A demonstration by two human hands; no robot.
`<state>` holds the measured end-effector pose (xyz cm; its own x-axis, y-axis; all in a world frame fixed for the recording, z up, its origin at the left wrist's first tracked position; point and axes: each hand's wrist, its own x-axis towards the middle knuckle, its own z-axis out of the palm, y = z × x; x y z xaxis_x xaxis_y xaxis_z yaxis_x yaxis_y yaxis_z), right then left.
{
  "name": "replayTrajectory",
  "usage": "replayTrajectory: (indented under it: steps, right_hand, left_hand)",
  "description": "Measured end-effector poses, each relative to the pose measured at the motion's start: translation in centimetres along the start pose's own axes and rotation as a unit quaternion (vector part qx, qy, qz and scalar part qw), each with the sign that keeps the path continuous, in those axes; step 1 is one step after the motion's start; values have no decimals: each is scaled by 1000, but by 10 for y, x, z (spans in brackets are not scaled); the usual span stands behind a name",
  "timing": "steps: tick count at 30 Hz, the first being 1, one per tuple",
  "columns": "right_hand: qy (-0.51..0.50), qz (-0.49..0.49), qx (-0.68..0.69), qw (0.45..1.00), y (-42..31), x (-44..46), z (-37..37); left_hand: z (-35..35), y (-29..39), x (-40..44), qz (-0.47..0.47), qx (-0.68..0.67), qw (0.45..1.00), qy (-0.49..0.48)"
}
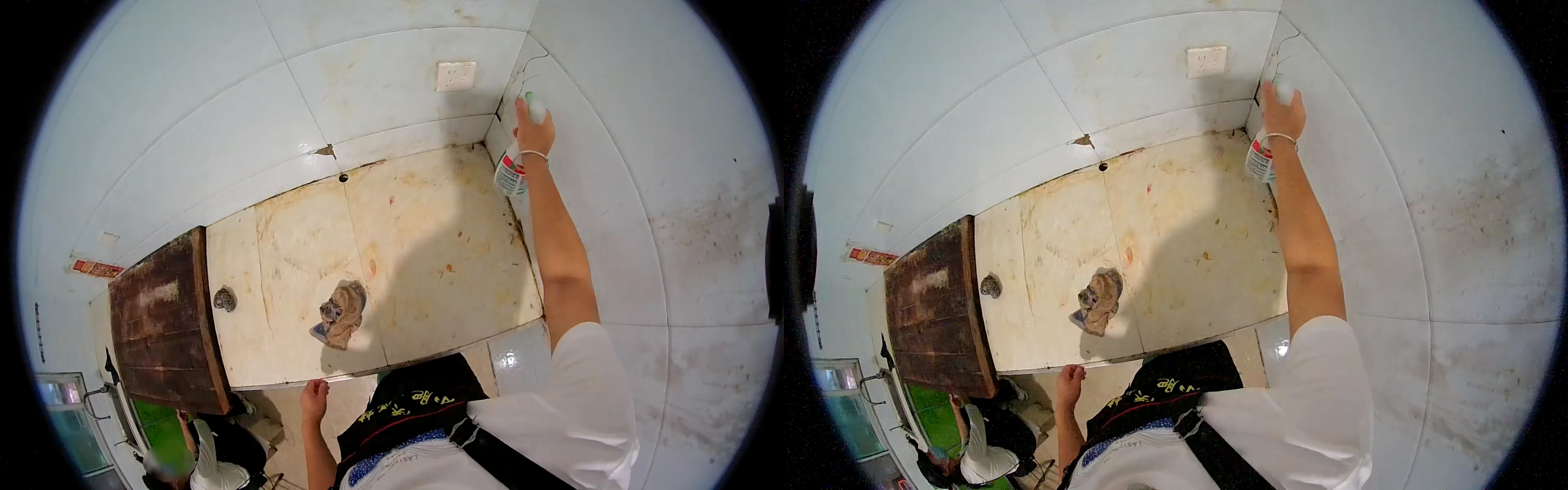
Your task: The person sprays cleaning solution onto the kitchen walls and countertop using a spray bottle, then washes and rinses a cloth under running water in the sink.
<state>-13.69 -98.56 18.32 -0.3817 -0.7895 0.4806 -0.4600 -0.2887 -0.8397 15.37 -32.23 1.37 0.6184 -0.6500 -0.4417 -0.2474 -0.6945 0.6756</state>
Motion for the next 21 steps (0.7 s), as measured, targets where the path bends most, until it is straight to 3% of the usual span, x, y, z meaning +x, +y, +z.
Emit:
replayTrajectory:
  steps: [1,3,4,6,7,9,13,16,18,21]
  right_hand:
    - [-1,1,-1,1000,-10,0,-5]
    - [-75,107,12,991,-20,0,-8]
    - [-76,109,12,991,2,-1,-1]
    - [-30,33,-154,987,63,2,18]
    - [-30,33,-153,987,62,-3,14]
    - [-166,99,-181,964,57,-26,-5]
    - [-145,117,-204,961,56,-50,-16]
    - [-199,162,-191,947,73,-53,-13]
    - [-192,83,-195,958,66,-66,-11]
    - [-235,106,-196,946,58,-83,6]
  left_hand:
    - [0,2,-4,2,-21,1000,2]
    - [-1,6,-6,-1,-29,1000,1]
    - [-2,7,-7,0,-39,999,0]
    - [-1,-2,-6,-11,-30,999,-7]
    - [-1,-6,-5,-23,-22,999,-15]
    - [-1,-2,-9,-23,-23,999,-9]
    - [-6,-6,-14,-4,-53,999,-7]
    - [-12,0,-14,-10,-8,1000,-17]
    - [-15,6,-11,-10,8,1000,-22]
    - [-15,12,-4,-3,27,999,-29]
